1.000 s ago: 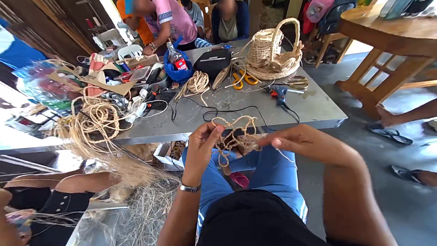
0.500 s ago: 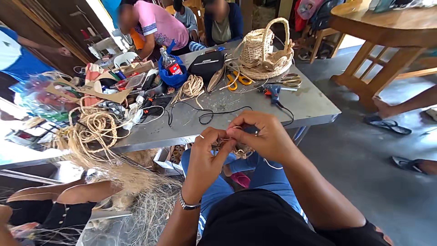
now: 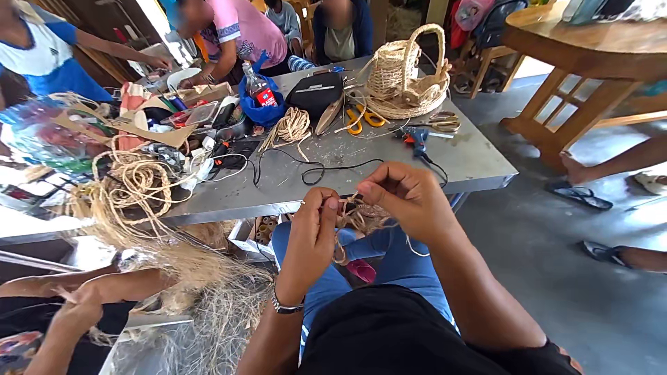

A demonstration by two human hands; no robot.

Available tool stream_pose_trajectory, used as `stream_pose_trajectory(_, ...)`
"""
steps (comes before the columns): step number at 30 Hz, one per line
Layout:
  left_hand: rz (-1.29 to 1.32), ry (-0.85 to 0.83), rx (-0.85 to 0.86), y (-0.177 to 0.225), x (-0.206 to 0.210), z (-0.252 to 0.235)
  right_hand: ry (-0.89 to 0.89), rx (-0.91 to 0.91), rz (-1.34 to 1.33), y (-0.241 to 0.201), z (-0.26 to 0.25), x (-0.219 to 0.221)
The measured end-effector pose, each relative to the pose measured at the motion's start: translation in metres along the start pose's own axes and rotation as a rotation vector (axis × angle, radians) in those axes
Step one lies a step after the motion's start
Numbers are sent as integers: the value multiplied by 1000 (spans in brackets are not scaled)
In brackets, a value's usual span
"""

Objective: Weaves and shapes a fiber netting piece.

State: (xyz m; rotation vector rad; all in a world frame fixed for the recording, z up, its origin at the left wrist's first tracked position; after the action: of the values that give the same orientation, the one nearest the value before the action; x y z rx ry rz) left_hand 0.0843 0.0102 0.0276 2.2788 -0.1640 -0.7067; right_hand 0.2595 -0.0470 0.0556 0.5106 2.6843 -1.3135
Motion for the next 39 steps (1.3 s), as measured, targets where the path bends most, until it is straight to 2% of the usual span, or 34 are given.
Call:
stream_pose_trajectory(4, 672, -8, -218, -7, 10, 3, 8, 49, -22, 6, 5, 4)
stream_pose_trajectory(6, 847, 16, -289, -7, 15, 3, -10, 56, -33, 6, 5, 5)
stream_pose_trajectory(12, 797, 32, -185, -9, 15, 2, -103, 95, -142, 12, 3, 5)
stream_pose_trajectory(18, 794, 6, -127, -6, 14, 5, -135, 136, -444, 13, 4, 7)
stream_pose_trajectory(24, 622, 63, 96, 10, 22, 5, -34, 182, -597, 12, 5, 11)
stream_pose_trajectory(29, 517, 64, 144, 14, 29, 5, 37, 232, -665, 13, 8, 10)
stream_pose_trajectory(32, 574, 68, 120, 10, 32, 6, 40, 242, -677, 17, 8, 10)
stream_pose_trajectory(39, 740, -18, -144, -3, 29, 2, -64, 100, -346, 5, 2, -1)
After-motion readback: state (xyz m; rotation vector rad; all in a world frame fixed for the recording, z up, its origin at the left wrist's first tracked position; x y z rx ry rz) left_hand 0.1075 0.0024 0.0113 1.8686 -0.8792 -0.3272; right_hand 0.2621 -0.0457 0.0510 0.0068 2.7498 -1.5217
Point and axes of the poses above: each hand's wrist, its own z-axis away from the middle knuckle, its own x-axis out of the palm, y = z × x, the point moved 5 cm from there along -z, towards the middle knuckle, and after that the axes turned 2 degrees about -y, right-handed, at the moved point
